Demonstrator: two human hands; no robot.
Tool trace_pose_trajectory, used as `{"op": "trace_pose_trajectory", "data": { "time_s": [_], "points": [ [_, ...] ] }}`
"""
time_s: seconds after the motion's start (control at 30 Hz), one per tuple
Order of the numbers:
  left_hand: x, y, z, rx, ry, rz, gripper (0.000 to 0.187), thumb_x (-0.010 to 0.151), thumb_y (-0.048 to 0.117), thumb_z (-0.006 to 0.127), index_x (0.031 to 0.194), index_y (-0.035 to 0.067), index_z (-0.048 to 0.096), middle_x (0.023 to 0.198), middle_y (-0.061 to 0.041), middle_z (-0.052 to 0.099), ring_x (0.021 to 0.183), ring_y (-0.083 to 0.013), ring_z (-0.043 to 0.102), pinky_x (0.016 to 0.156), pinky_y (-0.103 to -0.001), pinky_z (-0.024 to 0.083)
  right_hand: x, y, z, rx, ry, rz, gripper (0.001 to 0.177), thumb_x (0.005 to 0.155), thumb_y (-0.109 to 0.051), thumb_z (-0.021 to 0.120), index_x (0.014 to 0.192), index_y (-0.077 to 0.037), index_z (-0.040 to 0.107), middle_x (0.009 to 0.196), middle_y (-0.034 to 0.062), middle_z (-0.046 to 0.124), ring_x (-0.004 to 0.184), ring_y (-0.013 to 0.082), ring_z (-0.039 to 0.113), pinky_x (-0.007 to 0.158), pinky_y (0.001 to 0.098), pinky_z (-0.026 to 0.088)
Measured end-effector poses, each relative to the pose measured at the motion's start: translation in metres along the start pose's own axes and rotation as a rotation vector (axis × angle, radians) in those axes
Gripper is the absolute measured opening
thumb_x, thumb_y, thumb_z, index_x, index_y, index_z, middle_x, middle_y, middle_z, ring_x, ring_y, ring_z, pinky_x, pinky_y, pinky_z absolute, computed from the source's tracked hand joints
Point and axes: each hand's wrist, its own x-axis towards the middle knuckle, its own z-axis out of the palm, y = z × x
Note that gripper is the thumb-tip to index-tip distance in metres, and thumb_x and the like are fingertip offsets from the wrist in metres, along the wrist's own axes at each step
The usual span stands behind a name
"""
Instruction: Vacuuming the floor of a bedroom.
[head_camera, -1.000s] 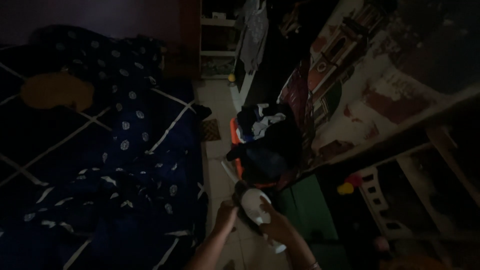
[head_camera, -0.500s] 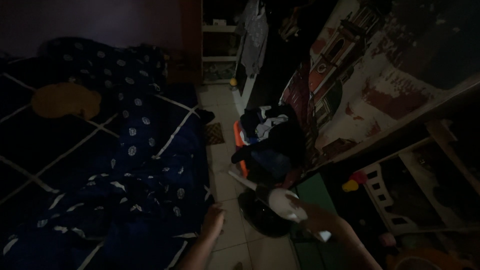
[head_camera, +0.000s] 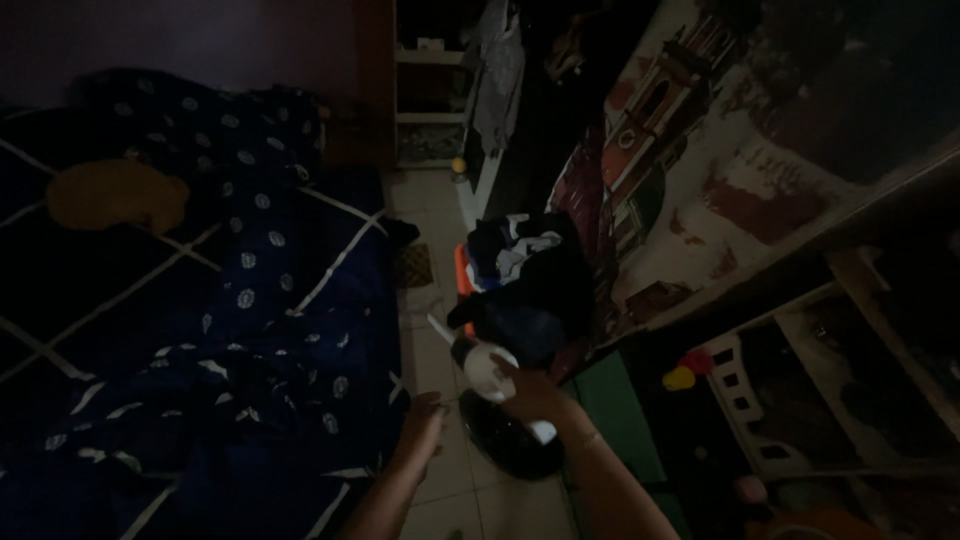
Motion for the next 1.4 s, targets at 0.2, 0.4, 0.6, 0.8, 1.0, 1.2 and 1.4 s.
{"op": "trace_pose_trajectory", "data": {
  "time_s": [0.2, 0.4, 0.6, 0.8, 1.0, 1.2, 1.4],
  "points": [
    [-0.012, 0.056, 0.039, 0.374, 0.132, -0.253, 0.05, 0.101, 0.038, 0.055, 0.131, 0.002, 0.07, 0.12, -0.014, 0.074, 0.094, -0.0225, 0.069, 0.072, -0.035, 0.058, -0.066, -0.012, 0.022, 0.358, -0.05, 0.237, 0.1, 0.093, -0.019, 0.07, 0.169, -0.029, 0.006, 0.136, 0.0249, 0.059, 0.093, 0.0308, 0.063, 0.075, 0.0414, 0.052],
    [-0.044, 0.058, 0.031, 0.37, 0.037, -0.05, 0.051, 0.098, 0.033, 0.055, 0.139, 0.004, 0.055, 0.131, -0.024, 0.065, 0.102, -0.0324, 0.065, 0.074, -0.04, 0.053, -0.051, -0.024, 0.096, 1.055, 0.098, 0.608, 0.105, 0.094, -0.027, 0.078, 0.167, -0.021, 0.002, 0.144, 0.0163, 0.051, 0.096, 0.0249, 0.062, 0.079, 0.0411, 0.058],
    [-0.07, 0.059, 0.009, 0.215, 0.133, -0.071, 0.065, 0.094, 0.041, 0.059, 0.152, 0.016, 0.045, 0.149, -0.009, 0.049, 0.132, -0.0257, 0.05, 0.102, -0.043, 0.046, -0.051, -0.119, 0.111, 1.08, 0.119, 0.677, 0.1, 0.096, -0.028, 0.064, 0.166, -0.03, -0.006, 0.152, 0.0139, 0.055, 0.099, 0.0269, 0.065, 0.083, 0.0402, 0.054],
    [-0.084, 0.07, -0.019, 0.182, 0.104, -0.184, 0.066, 0.093, 0.041, 0.055, 0.152, 0.013, 0.046, 0.149, -0.013, 0.055, 0.134, -0.0291, 0.056, 0.11, -0.043, 0.046, 0.033, -0.066, 0.166, 1.037, 0.288, 0.246, 0.09, 0.097, -0.015, 0.063, 0.166, -0.029, 0.008, 0.164, 0.0028, 0.034, 0.116, 0.0213, 0.061, 0.092, 0.0359, 0.056],
    [-0.1, 0.084, -0.034, 0.265, 0.152, -0.218, 0.066, 0.096, 0.041, 0.056, 0.155, 0.015, 0.043, 0.154, -0.009, 0.047, 0.141, -0.0269, 0.046, 0.116, -0.043, 0.038, -0.045, -0.12, 0.08, 0.857, 0.24, 0.314, 0.086, 0.097, -0.014, 0.062, 0.165, -0.031, 0.011, 0.166, 0.0011, 0.035, 0.124, 0.0223, 0.057, 0.095, 0.0359, 0.055],
    [-0.116, 0.094, -0.039, 0.305, 0.085, -0.109, 0.067, 0.093, 0.039, 0.057, 0.155, 0.017, 0.042, 0.147, -0.009, 0.058, 0.131, -0.0268, 0.06, 0.108, -0.043, 0.05, -0.082, -0.033, 0.108, 0.671, 0.184, 0.378, 0.081, 0.096, -0.016, 0.065, 0.164, -0.031, 0.022, 0.165, 0.0012, 0.039, 0.133, 0.0221, 0.053, 0.097, 0.0351, 0.054],
    [-0.092, 0.069, -0.035, 0.297, -0.061, 0.011, 0.062, 0.094, 0.033, 0.061, 0.151, 0.013, 0.047, 0.149, -0.009, 0.055, 0.128, -0.0262, 0.06, 0.104, -0.038, 0.049, -0.152, -0.029, 0.102, 0.618, 0.064, 0.543, 0.079, 0.094, -0.015, 0.058, 0.162, -0.036, 0.024, 0.165, -0.0023, 0.039, 0.141, 0.0229, 0.053, 0.098, 0.0419, 0.057]
  ]
}}
